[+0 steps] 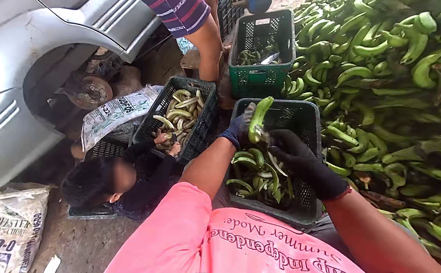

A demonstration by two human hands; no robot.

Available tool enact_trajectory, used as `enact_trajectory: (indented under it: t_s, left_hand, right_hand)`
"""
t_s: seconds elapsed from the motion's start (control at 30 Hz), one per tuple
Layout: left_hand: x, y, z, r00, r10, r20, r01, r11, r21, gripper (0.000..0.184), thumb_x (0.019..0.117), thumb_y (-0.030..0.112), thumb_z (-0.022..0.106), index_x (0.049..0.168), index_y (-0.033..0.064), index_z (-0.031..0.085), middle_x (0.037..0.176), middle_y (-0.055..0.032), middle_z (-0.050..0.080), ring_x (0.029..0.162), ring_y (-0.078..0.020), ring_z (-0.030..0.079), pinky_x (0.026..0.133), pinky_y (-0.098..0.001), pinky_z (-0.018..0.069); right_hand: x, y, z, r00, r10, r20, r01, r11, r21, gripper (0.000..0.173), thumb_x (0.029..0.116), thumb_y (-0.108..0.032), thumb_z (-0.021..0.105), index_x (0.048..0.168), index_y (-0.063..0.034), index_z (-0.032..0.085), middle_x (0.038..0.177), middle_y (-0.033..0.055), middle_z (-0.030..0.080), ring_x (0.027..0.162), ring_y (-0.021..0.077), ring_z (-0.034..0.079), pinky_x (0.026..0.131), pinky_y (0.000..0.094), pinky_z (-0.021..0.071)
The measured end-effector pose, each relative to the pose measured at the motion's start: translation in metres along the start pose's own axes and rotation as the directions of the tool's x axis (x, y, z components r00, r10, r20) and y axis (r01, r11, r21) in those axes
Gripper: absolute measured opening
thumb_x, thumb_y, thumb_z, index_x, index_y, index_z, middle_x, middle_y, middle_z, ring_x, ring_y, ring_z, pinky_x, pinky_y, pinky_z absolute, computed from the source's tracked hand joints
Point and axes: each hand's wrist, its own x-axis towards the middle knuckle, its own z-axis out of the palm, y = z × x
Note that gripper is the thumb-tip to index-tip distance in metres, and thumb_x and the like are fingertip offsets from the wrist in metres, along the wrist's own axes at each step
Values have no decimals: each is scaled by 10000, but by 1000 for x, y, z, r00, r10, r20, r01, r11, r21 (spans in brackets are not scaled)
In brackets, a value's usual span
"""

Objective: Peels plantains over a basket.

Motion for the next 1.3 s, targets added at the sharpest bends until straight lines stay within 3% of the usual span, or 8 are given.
enact_trajectory:
  t_s: [0.13,0.27,0.37,0.5,0.73,0.93,1.13,1.3]
  left_hand:
    - [-12,11,3,987,155,38,-159,937,310,688,1082,595,193,1385,108,573,1227,-132,675,1098,-196,663,964,-449,552]
    - [-12,6,9,948,296,113,-317,896,310,508,1120,371,344,1472,26,465,1346,-168,605,1192,-169,611,1041,-367,507]
    - [-9,3,12,961,254,114,-277,911,307,447,1077,236,486,1470,23,486,1365,-169,609,1197,-181,610,1046,-383,495]
    - [-10,3,6,960,152,237,-226,919,324,449,1054,334,563,1422,78,562,1212,-141,688,1034,-196,686,942,-421,568]
    - [-24,8,22,928,109,356,-151,984,92,450,1106,351,406,1437,48,437,1058,-106,658,894,-139,656,818,-337,577]
    - [-24,2,28,918,131,374,-187,975,119,441,1120,365,335,1356,44,524,1006,-94,674,873,-152,668,803,-349,587]
    - [-19,-7,19,893,236,383,-303,945,124,591,1025,503,476,1337,8,560,965,-88,687,791,-128,658,715,-337,588]
    - [-2,-3,-18,927,234,293,-365,741,564,442,1045,419,536,1369,136,639,1230,-111,708,1120,-197,675,1008,-468,536]
  right_hand:
    - [7,-7,-3,988,-9,-156,14,999,29,695,873,-453,709,1473,-185,482,1185,71,605,928,181,626,744,425,575]
    - [12,-9,13,970,244,-15,-231,935,270,831,792,-301,828,1517,-260,424,1184,84,668,810,203,677,645,412,597]
    - [13,-4,24,927,353,126,-372,827,422,668,835,-200,805,1423,-193,489,913,93,636,606,173,590,514,328,529]
    - [7,-17,-2,858,447,252,-509,680,527,187,957,-163,671,1088,-42,615,723,85,625,496,134,557,446,274,508]
    - [-12,-29,-27,931,253,262,-365,655,662,276,1025,-249,466,898,-110,668,687,34,618,481,82,543,442,229,502]
    - [-9,-19,3,883,448,138,-449,723,525,195,912,-112,712,1066,-29,626,732,85,653,541,144,598,488,276,530]
    - [-13,-29,-16,886,365,285,-462,644,610,206,997,-205,527,885,-85,651,685,49,620,499,112,567,466,258,527]
    - [-38,-47,-81,990,94,107,-142,616,774,232,1021,-286,519,942,-158,695,700,-4,620,476,49,528,433,212,497]
